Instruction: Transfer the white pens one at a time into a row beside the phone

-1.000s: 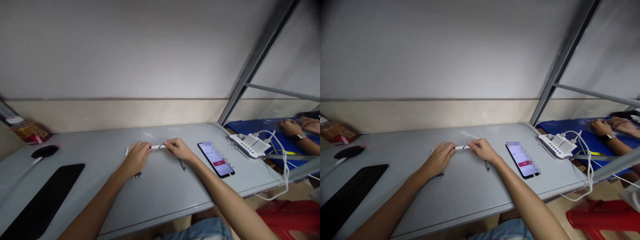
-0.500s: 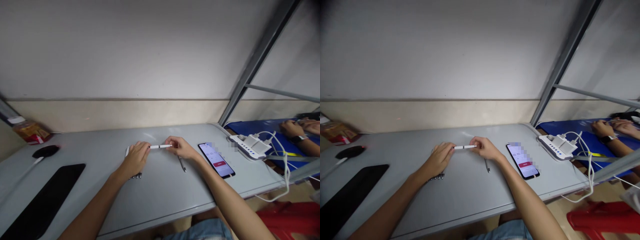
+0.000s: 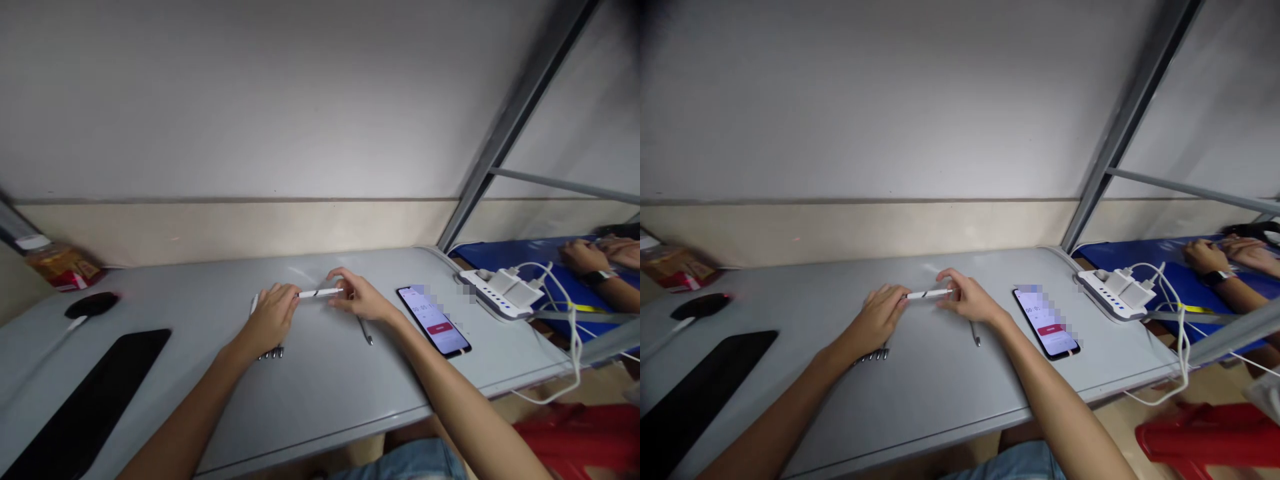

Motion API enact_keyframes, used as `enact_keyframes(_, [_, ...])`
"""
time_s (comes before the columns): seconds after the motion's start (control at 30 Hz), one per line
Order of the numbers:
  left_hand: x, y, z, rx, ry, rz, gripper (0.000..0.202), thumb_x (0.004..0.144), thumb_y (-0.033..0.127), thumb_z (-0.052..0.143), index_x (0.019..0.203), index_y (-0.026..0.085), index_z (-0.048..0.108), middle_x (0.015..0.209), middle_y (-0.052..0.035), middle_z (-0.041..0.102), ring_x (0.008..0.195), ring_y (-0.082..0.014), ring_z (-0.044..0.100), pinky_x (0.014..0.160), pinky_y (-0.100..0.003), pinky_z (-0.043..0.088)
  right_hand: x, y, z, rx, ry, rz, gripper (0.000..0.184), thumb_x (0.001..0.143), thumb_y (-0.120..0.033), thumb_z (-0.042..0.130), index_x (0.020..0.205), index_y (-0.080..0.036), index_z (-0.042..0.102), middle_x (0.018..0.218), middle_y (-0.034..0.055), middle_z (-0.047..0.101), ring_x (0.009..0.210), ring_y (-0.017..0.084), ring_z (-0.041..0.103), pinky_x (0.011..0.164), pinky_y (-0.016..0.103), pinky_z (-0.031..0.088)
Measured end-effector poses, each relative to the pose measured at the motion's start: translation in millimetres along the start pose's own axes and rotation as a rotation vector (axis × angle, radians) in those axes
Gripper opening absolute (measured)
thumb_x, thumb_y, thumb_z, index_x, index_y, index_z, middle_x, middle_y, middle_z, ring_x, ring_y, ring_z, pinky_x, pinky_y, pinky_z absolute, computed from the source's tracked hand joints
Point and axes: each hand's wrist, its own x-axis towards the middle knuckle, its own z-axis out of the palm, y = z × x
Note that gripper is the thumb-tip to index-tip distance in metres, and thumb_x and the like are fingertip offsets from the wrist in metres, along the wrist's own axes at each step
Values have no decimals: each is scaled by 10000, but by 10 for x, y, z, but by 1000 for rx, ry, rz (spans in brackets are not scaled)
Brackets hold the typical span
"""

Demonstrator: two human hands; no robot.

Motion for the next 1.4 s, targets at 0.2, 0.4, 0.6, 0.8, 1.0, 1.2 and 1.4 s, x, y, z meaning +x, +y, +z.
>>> enact_keyframes(0.2, [3, -2, -8, -22, -7, 20, 245, 981, 292, 276, 965, 217, 509, 902, -14, 575, 893, -189, 494, 779, -325, 316, 2, -12, -3, -38, 16, 3, 348, 875, -472, 522, 926, -149, 644, 618, -22, 546, 519, 95, 471, 532, 215, 367])
enact_keyframes(0.4, [-3, -41, -2, -34, -33, 9, 255, 973, 291, 282, 924, 213, 520, 844, -13, 551, 825, -181, 491, 766, -317, 329, 2, -64, 35, -186, 27, -89, 256, 897, -359, 520, 810, -153, 645, 595, -34, 520, 539, 84, 433, 550, 212, 331])
enact_keyframes(0.6, [28, -55, -21, -68, -12, -12, 269, 959, 296, 296, 817, 206, 506, 748, -1, 534, 727, -167, 481, 709, -294, 337, -1, -70, 76, -220, 73, -117, 311, 890, -430, 529, 994, -166, 656, 664, -13, 587, 559, 101, 473, 577, 223, 370])
enact_keyframes(0.8, [32, -75, -76, -179, -100, -39, 259, 925, 251, 318, 713, 207, 461, 655, 20, 512, 632, -148, 473, 618, -267, 325, -18, -93, 102, -381, 57, -287, 276, 950, -337, 450, 1026, -183, 666, 891, 65, 676, 744, 140, 561, 705, 248, 381])
enact_keyframes(1.0, [26, -54, -39, -96, -10, -30, 204, 832, 110, 349, 732, 205, 499, 702, -7, 546, 685, -165, 501, 646, -275, 356, -13, -120, 151, -102, 62, -75, 339, 904, -416, 499, 780, -147, 666, 543, -32, 474, 506, 87, 363, 516, 226, 271])
enact_keyframes(1.2, [19, 65, -112, -161, 0, 47, 245, 934, 328, 372, 1038, 237, 574, 979, -17, 636, 933, -185, 547, 831, -320, 392, 88, -78, 173, 831, 230, 75, 224, 801, -388, 621, 840, -167, 620, 833, 34, 610, 735, 141, 559, 629, 250, 448])
enact_keyframes(1.4, [18, -129, -158, 133, 114, -125, 162, 872, 274, 436, 937, 211, 570, 1001, -60, 626, 1002, -255, 495, 829, -404, 360, 84, -3, 52, 1321, 180, 167, 232, 870, -323, 560, 1090, -290, 494, 565, -84, 324, 399, 55, 251, 360, 147, 202])
